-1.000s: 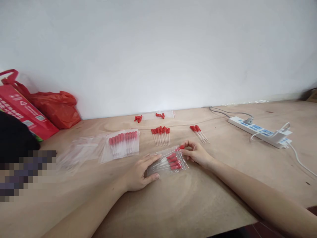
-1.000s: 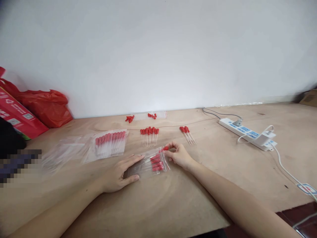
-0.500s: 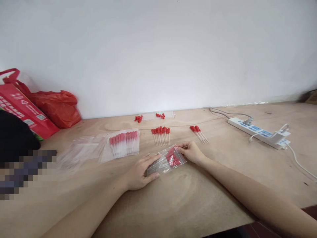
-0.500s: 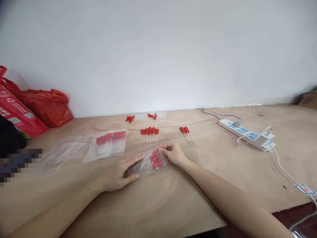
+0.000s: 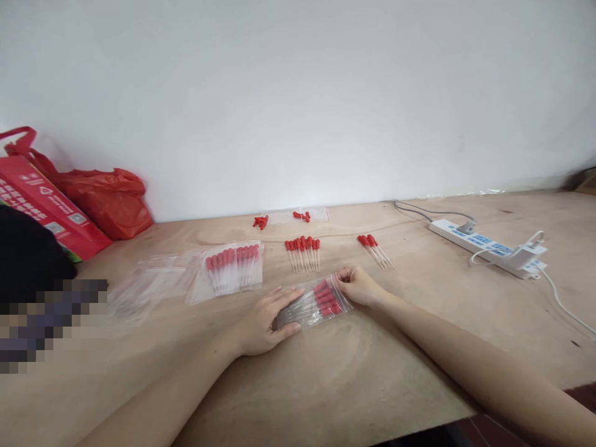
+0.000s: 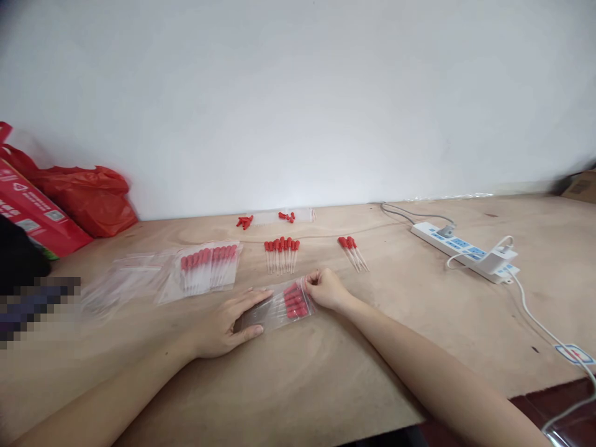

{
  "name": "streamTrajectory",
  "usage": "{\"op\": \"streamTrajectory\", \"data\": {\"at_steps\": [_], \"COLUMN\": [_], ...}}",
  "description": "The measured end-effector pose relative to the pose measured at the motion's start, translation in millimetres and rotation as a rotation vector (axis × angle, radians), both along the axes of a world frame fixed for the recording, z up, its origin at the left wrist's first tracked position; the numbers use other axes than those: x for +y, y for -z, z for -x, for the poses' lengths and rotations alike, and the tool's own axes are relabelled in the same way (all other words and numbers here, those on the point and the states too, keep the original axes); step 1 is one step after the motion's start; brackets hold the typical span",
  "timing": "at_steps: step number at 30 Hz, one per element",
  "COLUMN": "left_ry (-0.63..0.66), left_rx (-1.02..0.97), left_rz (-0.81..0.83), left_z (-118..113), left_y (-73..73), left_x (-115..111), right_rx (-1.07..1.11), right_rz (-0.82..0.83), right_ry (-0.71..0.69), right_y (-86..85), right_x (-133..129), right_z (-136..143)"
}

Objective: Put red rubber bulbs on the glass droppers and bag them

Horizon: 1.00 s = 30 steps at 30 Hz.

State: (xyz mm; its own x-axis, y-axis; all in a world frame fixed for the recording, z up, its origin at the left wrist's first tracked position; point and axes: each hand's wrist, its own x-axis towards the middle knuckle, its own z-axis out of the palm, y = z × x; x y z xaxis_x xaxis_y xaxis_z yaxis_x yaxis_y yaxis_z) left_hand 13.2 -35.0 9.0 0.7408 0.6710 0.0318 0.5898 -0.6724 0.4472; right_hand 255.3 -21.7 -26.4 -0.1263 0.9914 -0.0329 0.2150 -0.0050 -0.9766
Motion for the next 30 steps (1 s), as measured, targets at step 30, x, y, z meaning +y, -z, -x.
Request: {"op": "streamTrajectory", "data": {"at_steps": [30], "left_ry": [-0.693], "left_rx": [-0.557], "left_rz": [0.245], "left_z": [-4.8], "left_y": [-3.9], "left_x": [72.7], "right_rx": [-0.072], "right_rz": [-0.094], "right_ry": [0.034], "right_y": [-0.9], "right_x": [-6.6], "right_z": [6.6]}}
